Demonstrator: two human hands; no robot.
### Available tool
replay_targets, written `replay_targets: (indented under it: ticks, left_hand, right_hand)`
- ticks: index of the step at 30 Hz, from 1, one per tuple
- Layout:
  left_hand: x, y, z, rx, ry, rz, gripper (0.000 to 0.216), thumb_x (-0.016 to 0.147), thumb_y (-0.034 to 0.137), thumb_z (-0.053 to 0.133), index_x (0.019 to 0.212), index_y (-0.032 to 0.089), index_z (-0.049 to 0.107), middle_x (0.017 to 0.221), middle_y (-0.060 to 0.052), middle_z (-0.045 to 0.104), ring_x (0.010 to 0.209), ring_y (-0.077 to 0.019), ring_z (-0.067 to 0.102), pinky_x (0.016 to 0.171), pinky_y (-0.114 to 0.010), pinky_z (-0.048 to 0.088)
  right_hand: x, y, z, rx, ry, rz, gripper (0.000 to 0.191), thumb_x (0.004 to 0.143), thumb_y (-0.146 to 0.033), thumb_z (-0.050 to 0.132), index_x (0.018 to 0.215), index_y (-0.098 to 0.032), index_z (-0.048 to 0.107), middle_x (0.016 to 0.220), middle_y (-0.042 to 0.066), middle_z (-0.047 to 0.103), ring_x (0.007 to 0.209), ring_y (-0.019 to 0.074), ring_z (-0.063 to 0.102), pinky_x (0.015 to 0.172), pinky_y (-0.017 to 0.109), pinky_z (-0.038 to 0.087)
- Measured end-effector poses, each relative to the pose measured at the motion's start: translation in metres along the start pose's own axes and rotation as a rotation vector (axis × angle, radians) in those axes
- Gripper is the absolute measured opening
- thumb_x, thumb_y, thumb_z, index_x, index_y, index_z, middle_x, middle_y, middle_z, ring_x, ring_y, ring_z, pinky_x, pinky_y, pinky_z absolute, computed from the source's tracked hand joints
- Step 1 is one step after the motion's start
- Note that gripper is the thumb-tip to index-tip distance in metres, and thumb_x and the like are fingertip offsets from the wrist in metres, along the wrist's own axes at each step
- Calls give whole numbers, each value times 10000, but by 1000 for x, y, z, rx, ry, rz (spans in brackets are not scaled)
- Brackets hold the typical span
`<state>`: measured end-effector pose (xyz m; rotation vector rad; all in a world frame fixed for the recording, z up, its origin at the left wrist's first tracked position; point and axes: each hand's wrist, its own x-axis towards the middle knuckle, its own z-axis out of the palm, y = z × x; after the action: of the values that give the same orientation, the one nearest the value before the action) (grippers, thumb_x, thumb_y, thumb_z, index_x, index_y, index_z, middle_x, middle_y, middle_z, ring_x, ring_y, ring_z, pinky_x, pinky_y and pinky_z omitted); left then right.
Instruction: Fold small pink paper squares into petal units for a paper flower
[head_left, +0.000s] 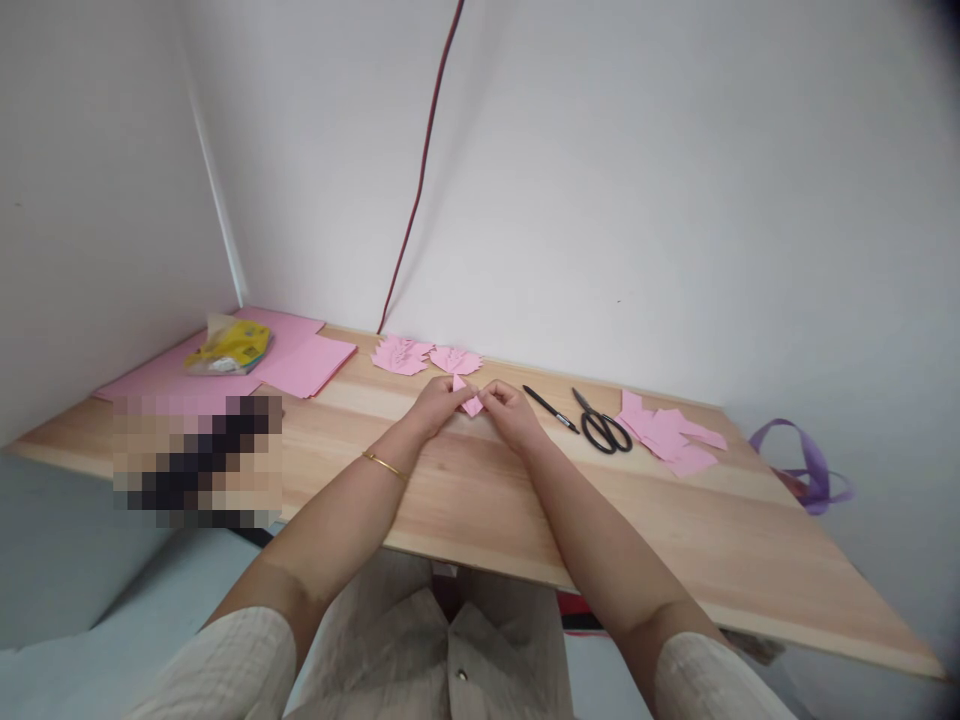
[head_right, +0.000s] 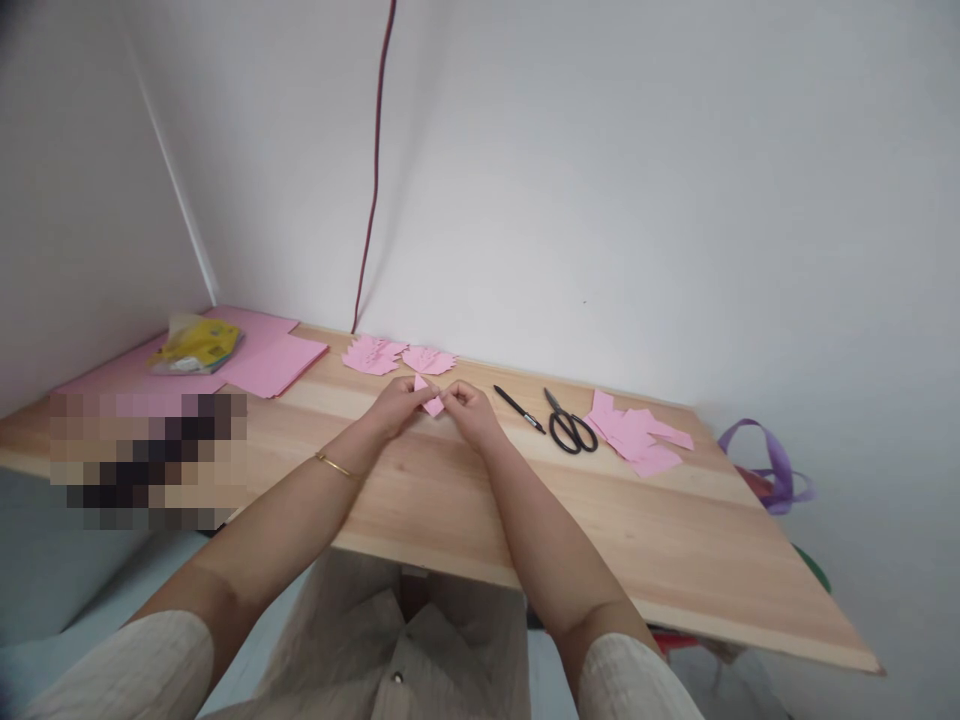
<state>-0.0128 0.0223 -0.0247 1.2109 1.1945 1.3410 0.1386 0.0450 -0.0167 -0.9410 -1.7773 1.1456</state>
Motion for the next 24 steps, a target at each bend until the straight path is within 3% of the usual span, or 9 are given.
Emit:
replay_targets:
  ticks: [9,24]
  left_hand:
    - [0,-1,0,9,34,9,201,638,314,659,639,123,597,622,-13,595,580,-106,509,566,-221,379]
    - [2,1,-2,35,119,-23,199,645,319,626,615,129,575,582,-6,568,541,-101,473,530,-221,353]
  right_hand:
    - [2,8,0,-4,-22,-21,283,762,-447,569,659,-186,530,598,-32,503,558,105,415,569,240,326]
    - [6,19,-1,151,-159,8,344,803,-501,524,809,-167,605,734,18,614,689,119,526,711,271,419]
